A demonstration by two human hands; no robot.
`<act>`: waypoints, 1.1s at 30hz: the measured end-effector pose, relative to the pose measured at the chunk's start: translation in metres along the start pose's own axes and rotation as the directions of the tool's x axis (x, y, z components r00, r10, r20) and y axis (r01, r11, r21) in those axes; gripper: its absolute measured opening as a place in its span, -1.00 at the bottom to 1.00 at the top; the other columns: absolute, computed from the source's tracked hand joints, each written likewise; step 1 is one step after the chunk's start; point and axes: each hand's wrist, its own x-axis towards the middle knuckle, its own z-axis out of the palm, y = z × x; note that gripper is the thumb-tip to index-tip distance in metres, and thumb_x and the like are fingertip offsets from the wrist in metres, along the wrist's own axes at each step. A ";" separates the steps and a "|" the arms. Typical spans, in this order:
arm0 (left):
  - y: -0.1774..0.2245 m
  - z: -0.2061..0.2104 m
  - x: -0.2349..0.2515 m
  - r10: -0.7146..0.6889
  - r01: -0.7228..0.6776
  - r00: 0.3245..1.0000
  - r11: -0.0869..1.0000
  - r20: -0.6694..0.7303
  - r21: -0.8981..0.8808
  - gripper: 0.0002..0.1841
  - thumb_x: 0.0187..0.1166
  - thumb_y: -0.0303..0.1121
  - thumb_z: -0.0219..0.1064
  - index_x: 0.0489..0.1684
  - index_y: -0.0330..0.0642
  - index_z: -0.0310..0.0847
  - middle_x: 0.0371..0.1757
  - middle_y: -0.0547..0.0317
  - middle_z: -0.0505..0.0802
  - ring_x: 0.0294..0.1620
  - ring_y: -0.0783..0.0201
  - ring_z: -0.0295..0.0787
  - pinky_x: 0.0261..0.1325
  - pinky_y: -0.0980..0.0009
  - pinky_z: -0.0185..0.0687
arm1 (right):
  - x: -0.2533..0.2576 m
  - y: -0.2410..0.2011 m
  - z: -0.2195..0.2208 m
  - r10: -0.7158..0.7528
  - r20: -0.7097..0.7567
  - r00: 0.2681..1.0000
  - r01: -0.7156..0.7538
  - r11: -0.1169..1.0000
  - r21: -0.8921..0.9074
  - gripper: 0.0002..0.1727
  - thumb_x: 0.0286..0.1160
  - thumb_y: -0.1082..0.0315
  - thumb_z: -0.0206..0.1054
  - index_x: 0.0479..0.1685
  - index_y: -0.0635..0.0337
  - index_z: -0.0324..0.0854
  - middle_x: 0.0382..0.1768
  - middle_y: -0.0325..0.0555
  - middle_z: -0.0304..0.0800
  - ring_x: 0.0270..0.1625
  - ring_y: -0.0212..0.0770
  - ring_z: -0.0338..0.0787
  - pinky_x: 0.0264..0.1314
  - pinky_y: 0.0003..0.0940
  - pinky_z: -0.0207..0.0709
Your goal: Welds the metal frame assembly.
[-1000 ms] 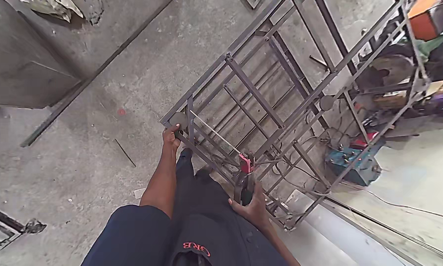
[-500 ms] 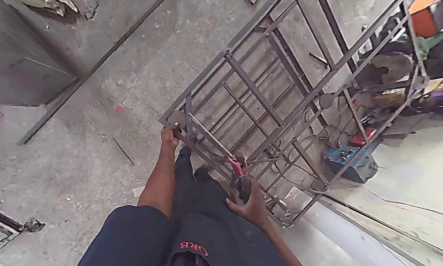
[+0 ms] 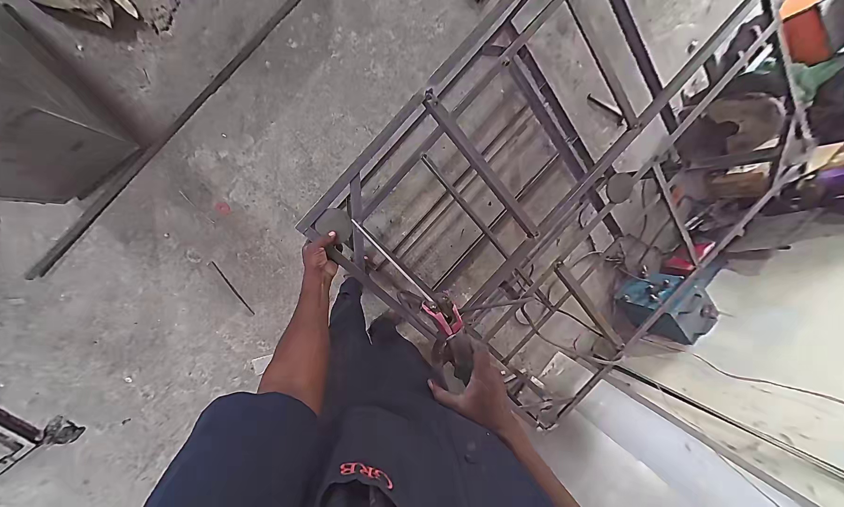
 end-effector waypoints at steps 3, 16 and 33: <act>0.000 0.000 0.000 -0.002 0.002 1.000 1.000 0.003 0.005 -0.56 0.40 -0.62 0.38 0.27 -0.18 0.48 -0.02 -0.01 0.79 -0.17 0.13 0.78 -0.15 0.14 0.76 | 0.001 0.002 0.002 -0.024 -0.006 1.000 0.024 1.000 0.005 0.15 -0.19 -0.37 0.64 0.40 0.36 0.47 -0.19 -0.04 0.88 -0.29 -0.19 0.86 -0.29 -0.08 0.78; 0.008 0.001 -0.020 0.072 -0.052 0.997 0.911 -0.034 0.410 -0.63 0.76 -0.38 0.14 0.49 -0.25 0.43 0.25 -0.05 0.74 0.14 0.21 0.74 0.20 0.22 0.72 | 0.002 -0.001 0.000 -0.022 0.019 1.000 0.022 1.000 -0.012 0.16 -0.16 -0.39 0.61 0.40 0.40 0.46 -0.16 0.03 0.87 -0.28 -0.13 0.87 -0.29 -0.02 0.78; 0.000 -0.001 0.000 0.012 -0.012 1.000 1.000 0.021 -0.015 -0.59 0.38 -0.63 0.37 0.20 -0.18 0.49 -0.09 0.00 0.79 -0.25 0.18 0.76 -0.21 0.19 0.76 | 0.003 -0.004 0.003 0.003 0.017 1.000 -0.004 1.000 0.009 0.15 -0.18 -0.36 0.64 0.37 0.42 0.49 -0.21 0.00 0.87 -0.28 -0.15 0.87 -0.27 -0.06 0.78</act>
